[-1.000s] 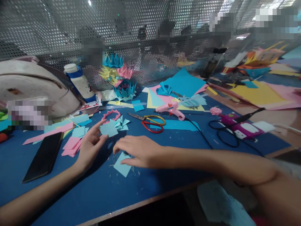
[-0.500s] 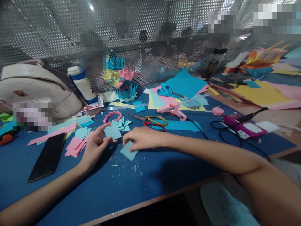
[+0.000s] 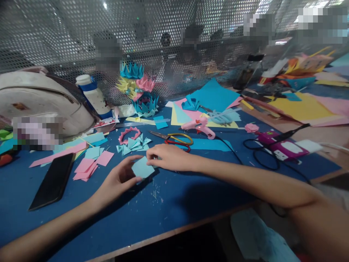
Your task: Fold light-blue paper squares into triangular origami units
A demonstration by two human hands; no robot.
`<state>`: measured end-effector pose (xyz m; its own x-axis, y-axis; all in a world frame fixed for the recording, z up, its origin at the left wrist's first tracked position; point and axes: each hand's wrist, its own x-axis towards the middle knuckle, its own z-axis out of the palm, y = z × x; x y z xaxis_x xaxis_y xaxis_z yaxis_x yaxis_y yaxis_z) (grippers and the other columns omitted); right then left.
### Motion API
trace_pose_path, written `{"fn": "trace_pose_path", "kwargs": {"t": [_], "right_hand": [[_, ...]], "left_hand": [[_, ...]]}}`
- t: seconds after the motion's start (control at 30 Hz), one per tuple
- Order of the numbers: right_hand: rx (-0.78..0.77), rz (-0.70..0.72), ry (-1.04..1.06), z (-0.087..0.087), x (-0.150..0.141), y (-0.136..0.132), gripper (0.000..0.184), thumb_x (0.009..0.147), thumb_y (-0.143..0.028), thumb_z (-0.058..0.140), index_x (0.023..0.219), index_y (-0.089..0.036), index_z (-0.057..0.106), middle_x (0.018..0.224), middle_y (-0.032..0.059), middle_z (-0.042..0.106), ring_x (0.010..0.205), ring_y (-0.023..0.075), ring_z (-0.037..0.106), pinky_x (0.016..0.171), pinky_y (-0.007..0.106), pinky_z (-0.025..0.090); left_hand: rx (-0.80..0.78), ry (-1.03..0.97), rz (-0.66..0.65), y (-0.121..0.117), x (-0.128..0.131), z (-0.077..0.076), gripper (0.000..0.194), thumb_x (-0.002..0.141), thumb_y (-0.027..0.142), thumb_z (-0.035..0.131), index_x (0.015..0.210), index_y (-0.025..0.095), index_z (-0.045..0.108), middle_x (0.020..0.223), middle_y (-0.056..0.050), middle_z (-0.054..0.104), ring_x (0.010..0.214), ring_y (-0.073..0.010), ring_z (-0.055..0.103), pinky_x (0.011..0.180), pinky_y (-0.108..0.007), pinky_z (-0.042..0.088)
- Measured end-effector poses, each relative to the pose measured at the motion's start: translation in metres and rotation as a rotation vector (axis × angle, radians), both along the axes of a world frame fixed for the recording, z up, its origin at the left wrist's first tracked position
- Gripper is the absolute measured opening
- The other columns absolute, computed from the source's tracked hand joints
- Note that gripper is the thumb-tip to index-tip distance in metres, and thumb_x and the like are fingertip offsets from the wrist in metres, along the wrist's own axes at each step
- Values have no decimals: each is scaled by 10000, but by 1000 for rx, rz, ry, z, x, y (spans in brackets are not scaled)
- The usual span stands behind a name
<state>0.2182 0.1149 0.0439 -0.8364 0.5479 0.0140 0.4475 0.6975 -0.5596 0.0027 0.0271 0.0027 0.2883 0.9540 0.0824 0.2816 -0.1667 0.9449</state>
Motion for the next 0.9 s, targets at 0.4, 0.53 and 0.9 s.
{"fn": "trace_pose_path", "kwargs": {"t": [0.4,0.53,0.9], "right_hand": [[367,193,11,-27,0,-4,187,1014,-290,490,954,-179,628,911,48,659,841,192,513,727,317,313],[373,246,120,-39,9,-4,254,1051,-293,418,1082,-183,645,1029,54,702,925,189,561,780,329,353],[113,28,291,-50,20,5,130,940,-312,654,957,-183,652,856,13,671,817,138,561,725,265,400]], "left_hand": [[295,446,-74,23,-19,-9,180,969,327,635,920,160,677,915,-22,686,862,-178,645,855,-380,500],[405,457,-123,20,-22,-7,98,976,216,610,979,239,705,989,-9,724,925,-188,640,874,-370,394],[522,425,-174,23,-22,-14,327,1008,155,556,1326,232,563,1117,-44,693,992,-174,614,906,-355,370]]}}
